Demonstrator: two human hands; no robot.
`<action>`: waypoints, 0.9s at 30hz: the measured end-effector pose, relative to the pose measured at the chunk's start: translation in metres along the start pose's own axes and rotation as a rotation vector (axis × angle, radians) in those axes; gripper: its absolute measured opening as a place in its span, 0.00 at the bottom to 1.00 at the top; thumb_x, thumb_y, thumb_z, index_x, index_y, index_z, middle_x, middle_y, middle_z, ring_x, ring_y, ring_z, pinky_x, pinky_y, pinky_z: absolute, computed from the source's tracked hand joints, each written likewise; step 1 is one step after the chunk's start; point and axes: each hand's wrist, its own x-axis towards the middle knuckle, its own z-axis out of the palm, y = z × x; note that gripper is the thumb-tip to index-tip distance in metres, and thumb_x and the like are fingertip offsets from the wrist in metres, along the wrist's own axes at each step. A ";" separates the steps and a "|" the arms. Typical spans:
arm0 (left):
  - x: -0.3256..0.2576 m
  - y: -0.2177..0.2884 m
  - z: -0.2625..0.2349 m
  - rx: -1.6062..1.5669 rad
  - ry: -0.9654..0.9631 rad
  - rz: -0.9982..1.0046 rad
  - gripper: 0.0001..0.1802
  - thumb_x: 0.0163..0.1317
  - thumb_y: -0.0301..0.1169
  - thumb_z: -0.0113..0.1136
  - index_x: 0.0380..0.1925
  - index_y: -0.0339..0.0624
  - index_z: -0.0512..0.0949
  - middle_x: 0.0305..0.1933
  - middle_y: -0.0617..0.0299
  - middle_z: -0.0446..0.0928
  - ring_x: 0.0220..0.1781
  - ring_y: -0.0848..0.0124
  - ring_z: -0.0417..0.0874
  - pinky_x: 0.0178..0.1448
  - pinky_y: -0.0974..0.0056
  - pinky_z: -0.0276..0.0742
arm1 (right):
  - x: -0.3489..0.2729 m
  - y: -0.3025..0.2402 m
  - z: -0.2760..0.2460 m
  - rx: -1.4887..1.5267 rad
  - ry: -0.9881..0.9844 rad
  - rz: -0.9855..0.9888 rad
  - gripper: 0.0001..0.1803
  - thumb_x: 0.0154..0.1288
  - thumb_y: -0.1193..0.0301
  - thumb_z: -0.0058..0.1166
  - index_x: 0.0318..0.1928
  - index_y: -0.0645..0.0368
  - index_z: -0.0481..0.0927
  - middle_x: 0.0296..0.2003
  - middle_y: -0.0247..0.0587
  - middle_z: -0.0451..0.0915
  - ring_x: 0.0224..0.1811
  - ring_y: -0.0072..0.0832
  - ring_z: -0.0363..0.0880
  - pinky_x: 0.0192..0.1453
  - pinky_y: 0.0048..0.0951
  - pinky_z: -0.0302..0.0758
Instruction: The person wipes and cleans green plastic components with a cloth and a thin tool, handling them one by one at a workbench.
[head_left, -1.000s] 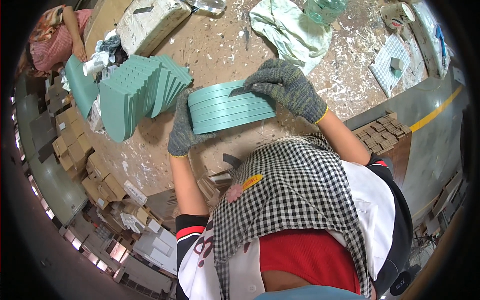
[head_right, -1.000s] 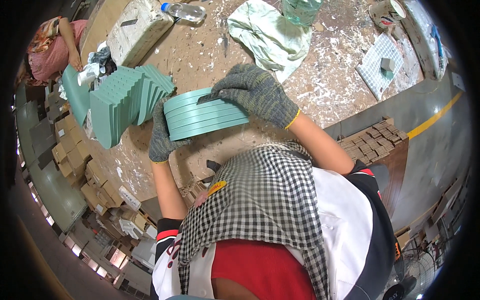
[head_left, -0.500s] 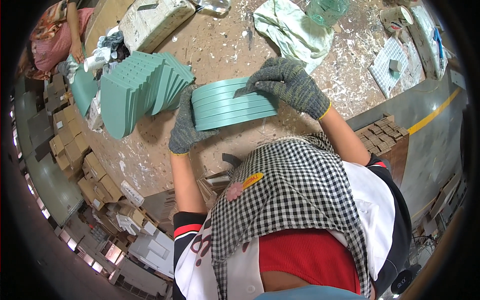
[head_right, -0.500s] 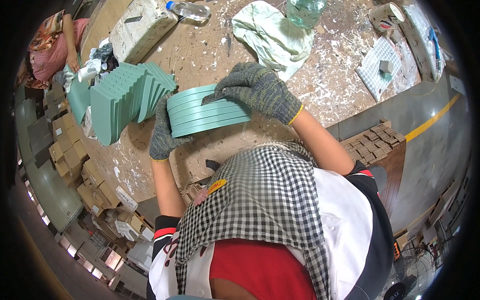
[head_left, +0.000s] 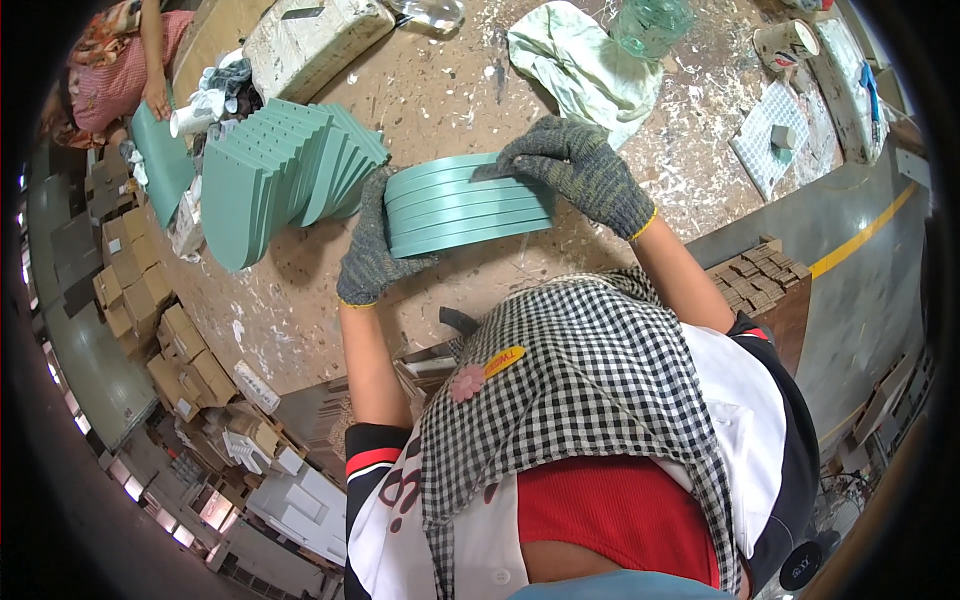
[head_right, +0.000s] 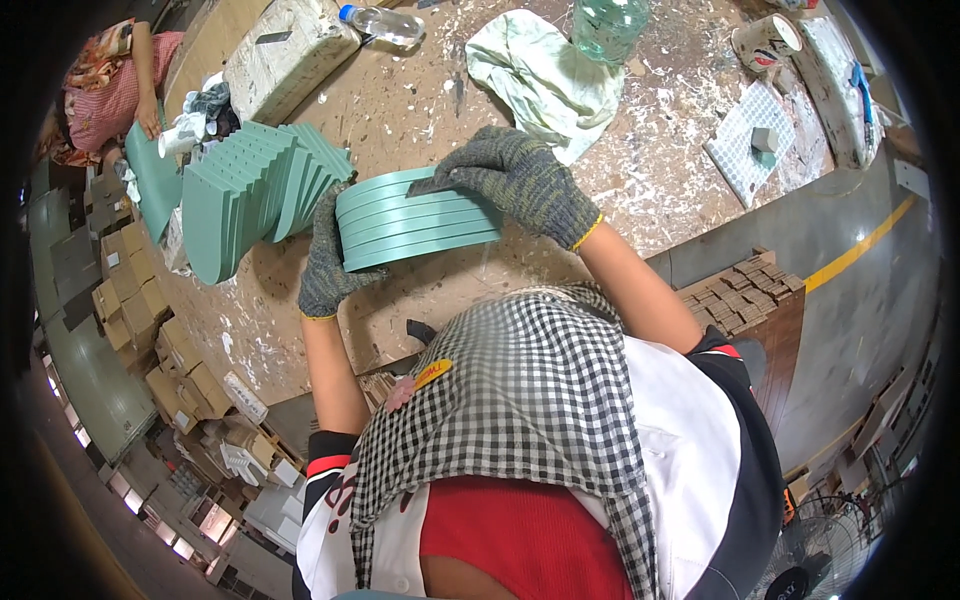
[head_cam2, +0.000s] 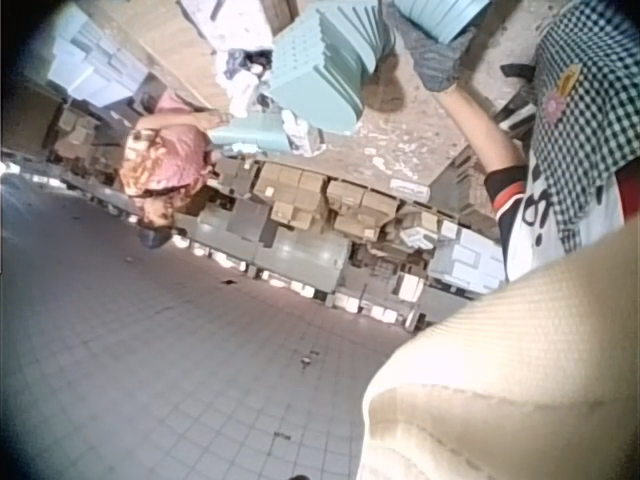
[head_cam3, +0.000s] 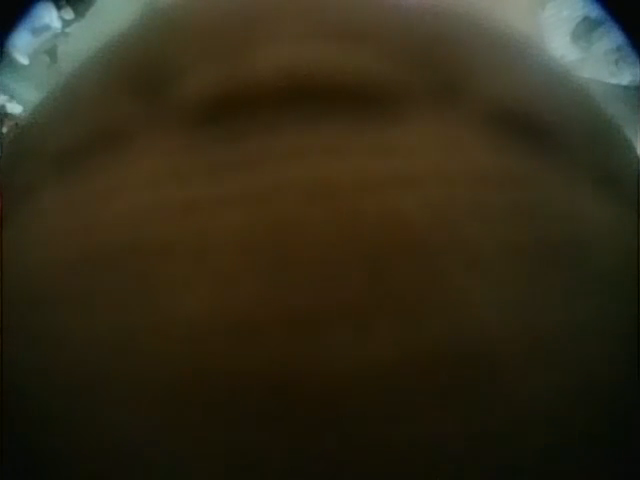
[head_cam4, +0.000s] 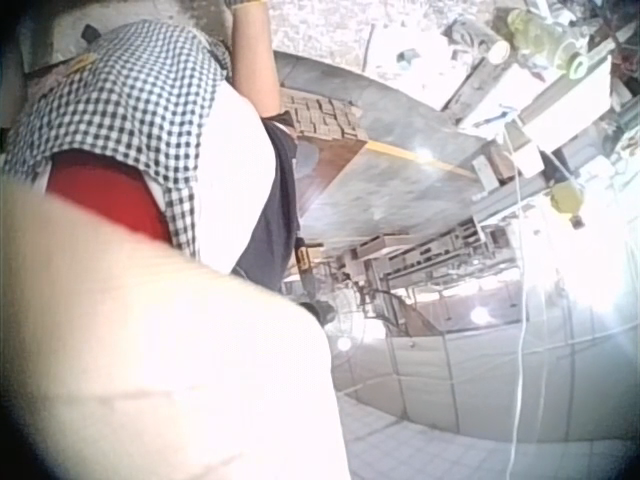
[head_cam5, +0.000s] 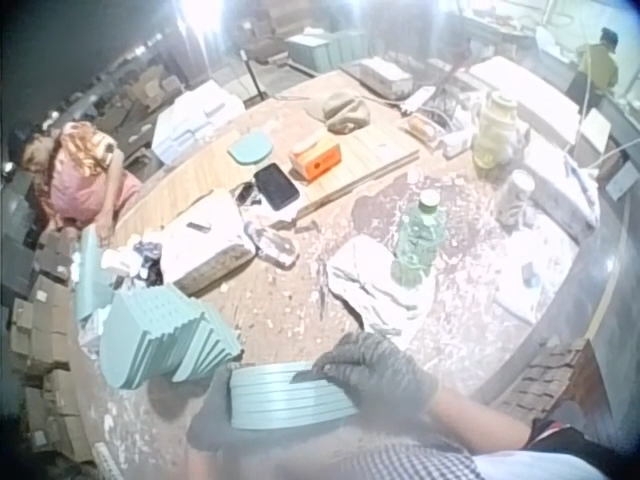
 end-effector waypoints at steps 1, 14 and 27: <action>0.001 0.001 0.000 -0.001 0.000 0.002 0.74 0.34 0.59 0.85 0.77 0.44 0.50 0.76 0.47 0.62 0.76 0.51 0.66 0.79 0.50 0.61 | 0.000 0.002 0.001 0.028 0.030 0.024 0.13 0.65 0.62 0.65 0.46 0.52 0.91 0.40 0.40 0.85 0.45 0.33 0.82 0.53 0.33 0.80; -0.002 0.005 0.001 0.008 0.014 -0.052 0.75 0.34 0.58 0.85 0.78 0.44 0.50 0.77 0.49 0.61 0.76 0.53 0.65 0.79 0.51 0.61 | -0.006 0.003 -0.003 -0.016 0.014 -0.048 0.12 0.67 0.63 0.63 0.45 0.55 0.90 0.38 0.40 0.85 0.43 0.34 0.81 0.52 0.35 0.79; -0.064 0.044 0.080 -0.014 0.347 -0.075 0.60 0.41 0.39 0.84 0.72 0.38 0.56 0.67 0.50 0.64 0.67 0.56 0.71 0.69 0.53 0.72 | -0.090 -0.026 0.038 0.182 0.053 0.368 0.16 0.78 0.64 0.53 0.57 0.61 0.77 0.41 0.36 0.82 0.36 0.18 0.80 0.39 0.23 0.79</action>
